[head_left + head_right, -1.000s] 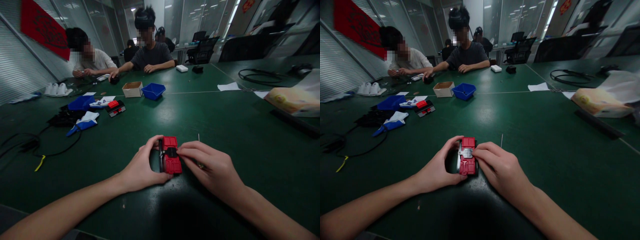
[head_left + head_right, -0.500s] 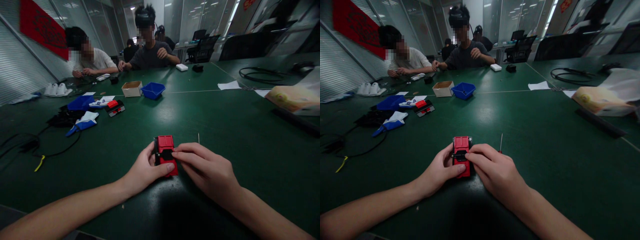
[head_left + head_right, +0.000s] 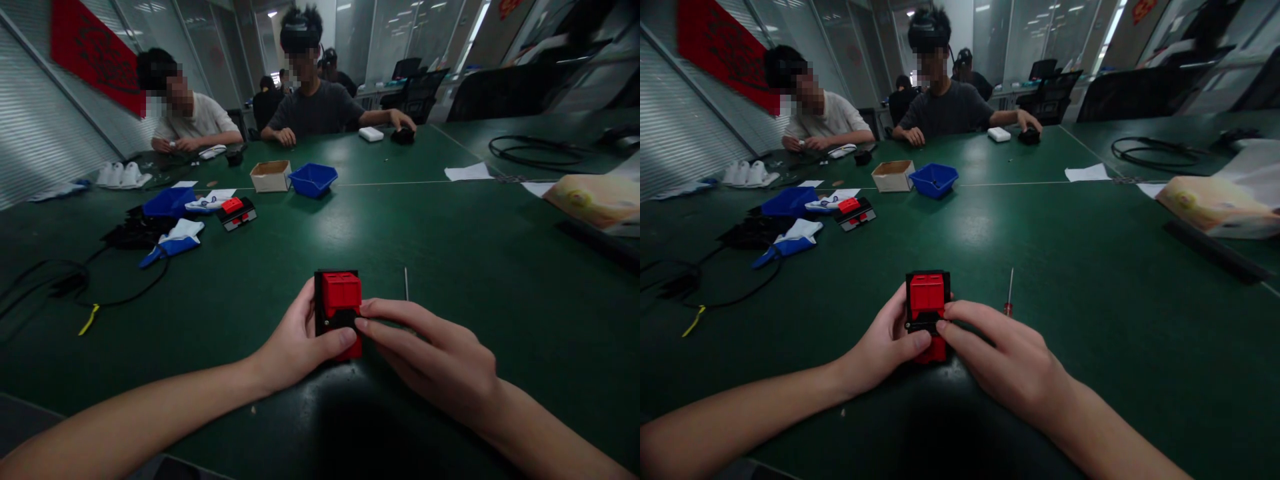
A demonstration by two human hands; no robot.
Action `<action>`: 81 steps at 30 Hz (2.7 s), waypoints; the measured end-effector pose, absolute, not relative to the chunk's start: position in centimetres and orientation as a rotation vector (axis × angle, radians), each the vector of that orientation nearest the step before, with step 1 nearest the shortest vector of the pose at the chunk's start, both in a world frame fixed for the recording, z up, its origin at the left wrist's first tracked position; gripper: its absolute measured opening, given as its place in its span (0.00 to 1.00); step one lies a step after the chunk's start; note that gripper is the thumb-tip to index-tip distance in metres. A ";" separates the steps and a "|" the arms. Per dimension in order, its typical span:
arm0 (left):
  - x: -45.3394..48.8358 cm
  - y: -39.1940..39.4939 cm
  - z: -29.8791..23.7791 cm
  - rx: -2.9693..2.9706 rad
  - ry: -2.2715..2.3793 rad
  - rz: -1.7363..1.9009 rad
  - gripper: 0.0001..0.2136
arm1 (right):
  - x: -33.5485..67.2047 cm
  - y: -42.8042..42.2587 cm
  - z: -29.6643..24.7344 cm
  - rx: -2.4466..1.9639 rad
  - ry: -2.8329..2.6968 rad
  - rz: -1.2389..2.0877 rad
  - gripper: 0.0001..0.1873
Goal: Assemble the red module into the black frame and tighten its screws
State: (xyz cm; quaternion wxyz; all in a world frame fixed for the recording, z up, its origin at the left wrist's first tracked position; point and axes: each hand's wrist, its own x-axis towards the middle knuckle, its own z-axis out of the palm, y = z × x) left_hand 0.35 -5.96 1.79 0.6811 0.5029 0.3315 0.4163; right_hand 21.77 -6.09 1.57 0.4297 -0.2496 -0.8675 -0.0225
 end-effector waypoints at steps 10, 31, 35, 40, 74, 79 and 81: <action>-0.8 -4.1 1.5 1.689 0.979 1.049 0.25 | 21.7 -5.6 1.8 -0.848 -2.286 -0.239 0.13; -1.2 0.4 1.4 1.481 1.142 0.959 0.24 | 24.5 -3.8 4.0 -0.819 -2.307 -0.179 0.16; -1.7 0.6 1.2 1.385 1.119 0.987 0.23 | 23.9 -4.0 2.6 -0.612 -2.304 -0.288 0.19; -2.0 0.5 1.3 1.328 1.122 0.973 0.23 | 23.1 -4.9 1.8 -0.544 -2.192 -0.382 0.17; -1.8 0.3 1.6 1.407 1.153 0.910 0.25 | 22.3 -5.0 3.2 -0.686 -2.229 -0.424 0.12; -1.8 0.2 1.6 1.412 1.149 0.913 0.25 | 22.7 -4.9 2.7 -0.718 -2.221 -0.439 0.13; -1.9 0.2 1.6 1.418 1.149 0.911 0.25 | 22.7 -4.9 2.6 -0.690 -2.218 -0.422 0.14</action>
